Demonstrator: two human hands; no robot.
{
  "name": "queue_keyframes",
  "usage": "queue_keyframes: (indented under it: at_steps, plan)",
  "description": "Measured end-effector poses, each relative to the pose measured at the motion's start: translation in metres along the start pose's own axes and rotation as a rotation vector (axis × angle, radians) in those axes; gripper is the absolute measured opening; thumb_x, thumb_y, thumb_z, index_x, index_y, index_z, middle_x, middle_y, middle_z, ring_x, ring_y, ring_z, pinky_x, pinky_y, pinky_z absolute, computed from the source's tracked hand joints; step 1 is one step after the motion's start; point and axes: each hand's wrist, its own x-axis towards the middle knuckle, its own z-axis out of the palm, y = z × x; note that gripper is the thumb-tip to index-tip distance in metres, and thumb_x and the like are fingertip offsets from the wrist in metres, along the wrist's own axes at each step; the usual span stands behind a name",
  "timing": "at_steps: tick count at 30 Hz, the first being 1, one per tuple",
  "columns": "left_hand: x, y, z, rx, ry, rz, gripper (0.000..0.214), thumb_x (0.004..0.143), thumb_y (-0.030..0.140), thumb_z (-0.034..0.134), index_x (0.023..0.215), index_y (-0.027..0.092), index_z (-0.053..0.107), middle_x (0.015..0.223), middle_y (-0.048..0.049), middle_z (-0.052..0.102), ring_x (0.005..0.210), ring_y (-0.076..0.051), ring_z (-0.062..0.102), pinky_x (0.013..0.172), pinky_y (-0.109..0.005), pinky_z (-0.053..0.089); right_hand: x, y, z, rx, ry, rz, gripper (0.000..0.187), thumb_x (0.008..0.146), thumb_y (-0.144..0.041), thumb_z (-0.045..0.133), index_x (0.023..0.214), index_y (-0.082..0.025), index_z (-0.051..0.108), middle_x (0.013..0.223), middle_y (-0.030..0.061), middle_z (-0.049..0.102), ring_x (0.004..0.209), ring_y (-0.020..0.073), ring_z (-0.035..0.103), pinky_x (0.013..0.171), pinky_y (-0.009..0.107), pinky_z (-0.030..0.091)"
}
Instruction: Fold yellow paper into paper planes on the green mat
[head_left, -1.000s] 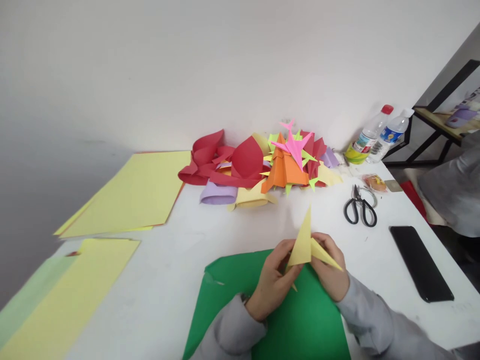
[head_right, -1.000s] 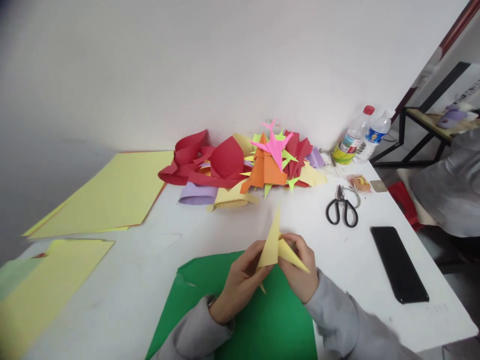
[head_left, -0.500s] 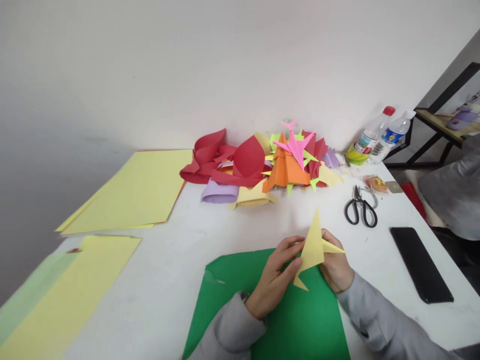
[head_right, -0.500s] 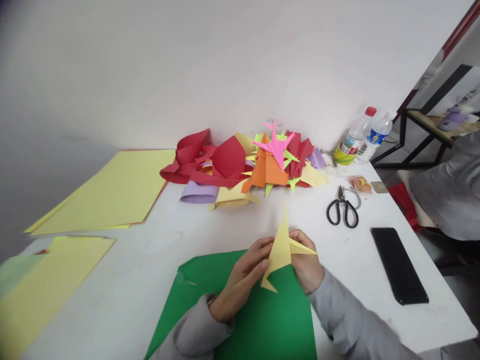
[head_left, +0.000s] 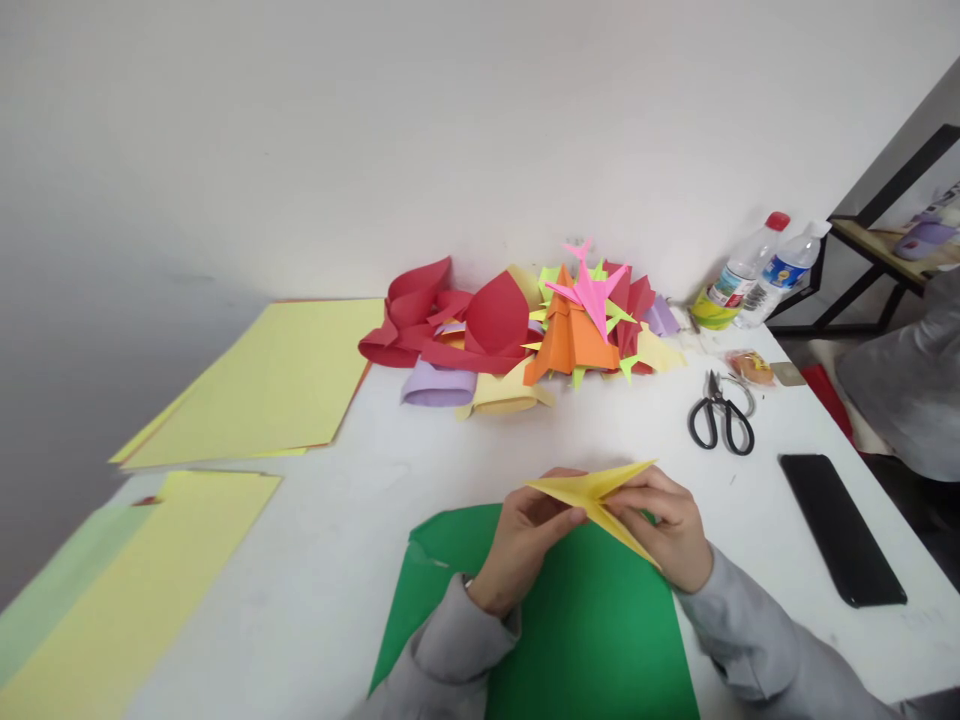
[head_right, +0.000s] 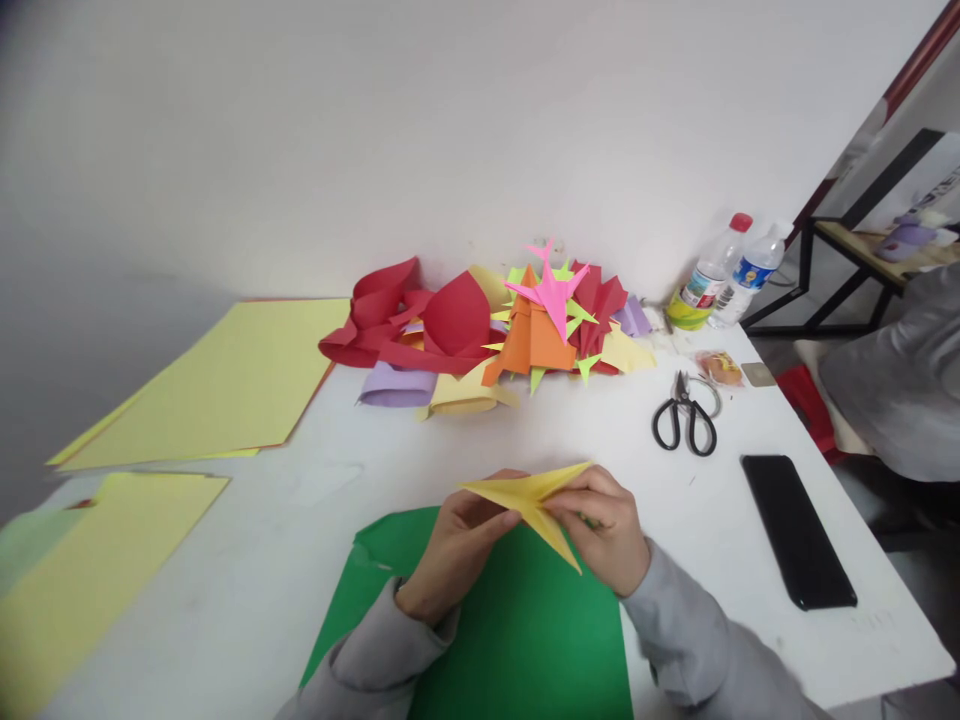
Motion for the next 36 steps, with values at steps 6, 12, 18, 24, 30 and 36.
queue_keyframes:
  at_steps: [6,12,18,24,30,36]
  plan:
    - [0.002,0.003,-0.001,-0.024,-0.053,-0.010,0.034,0.061,0.023,0.084,0.093,0.019,0.075,0.094,-0.0054,0.071,0.087,-0.022,0.065,0.081,-0.034,0.053,0.001,-0.001,-0.001,-0.086,0.006,-0.032,0.019,0.087,-0.017,0.061,0.097,-0.028,0.074,0.088,0.0051,0.072,0.082,0.0201,0.066,0.072,0.035,0.055]
    - [-0.001,0.000,0.005,0.184,0.002,-0.001,0.014,0.067,0.028,0.080,0.071,0.016,0.074,0.071,-0.0048,0.069,0.068,-0.017,0.061,0.065,-0.028,0.051,0.001,-0.003,-0.002,-0.046,0.015,-0.009,0.010,0.088,-0.024,0.063,0.085,-0.023,0.073,0.077,0.0042,0.071,0.072,0.0183,0.065,0.065,0.031,0.053]
    - [0.004,-0.008,0.002,-0.054,0.289,-0.075,0.023,0.058,0.029,0.084,0.063,0.014,0.068,0.052,0.0023,0.059,0.045,-0.009,0.050,0.044,-0.021,0.041,0.001,0.003,-0.007,0.125,0.021,0.220,0.022,0.087,-0.038,0.062,0.100,-0.022,0.070,0.089,0.0064,0.068,0.077,0.0186,0.063,0.070,0.033,0.052]
    - [0.007,-0.004,0.003,-0.157,0.367,-0.122,0.026,0.055,0.027,0.085,0.064,0.013,0.065,0.057,0.0030,0.061,0.044,-0.007,0.052,0.043,-0.021,0.045,0.001,0.016,-0.006,0.478,0.059,0.472,0.042,0.084,-0.057,0.058,0.100,-0.020,0.071,0.091,0.0085,0.071,0.078,0.0204,0.064,0.066,0.032,0.052]
    - [0.011,-0.003,-0.001,-0.251,0.422,-0.142,0.029,0.054,0.026,0.086,0.069,0.013,0.065,0.057,0.0038,0.061,0.046,-0.007,0.054,0.044,-0.019,0.048,0.005,0.016,-0.004,0.538,-0.009,0.569,0.040,0.068,-0.043,0.079,0.101,-0.023,0.069,0.090,0.0041,0.070,0.073,0.0166,0.064,0.064,0.028,0.052]
    - [0.008,-0.002,0.002,-0.256,0.374,-0.148,0.028,0.055,0.026,0.086,0.067,0.013,0.065,0.057,0.0031,0.062,0.047,-0.007,0.055,0.046,-0.019,0.048,0.004,0.018,0.002,0.528,0.028,0.692,0.031,0.062,-0.037,0.085,0.083,-0.018,0.071,0.064,-0.0024,0.066,0.054,0.0100,0.057,0.053,0.022,0.046]
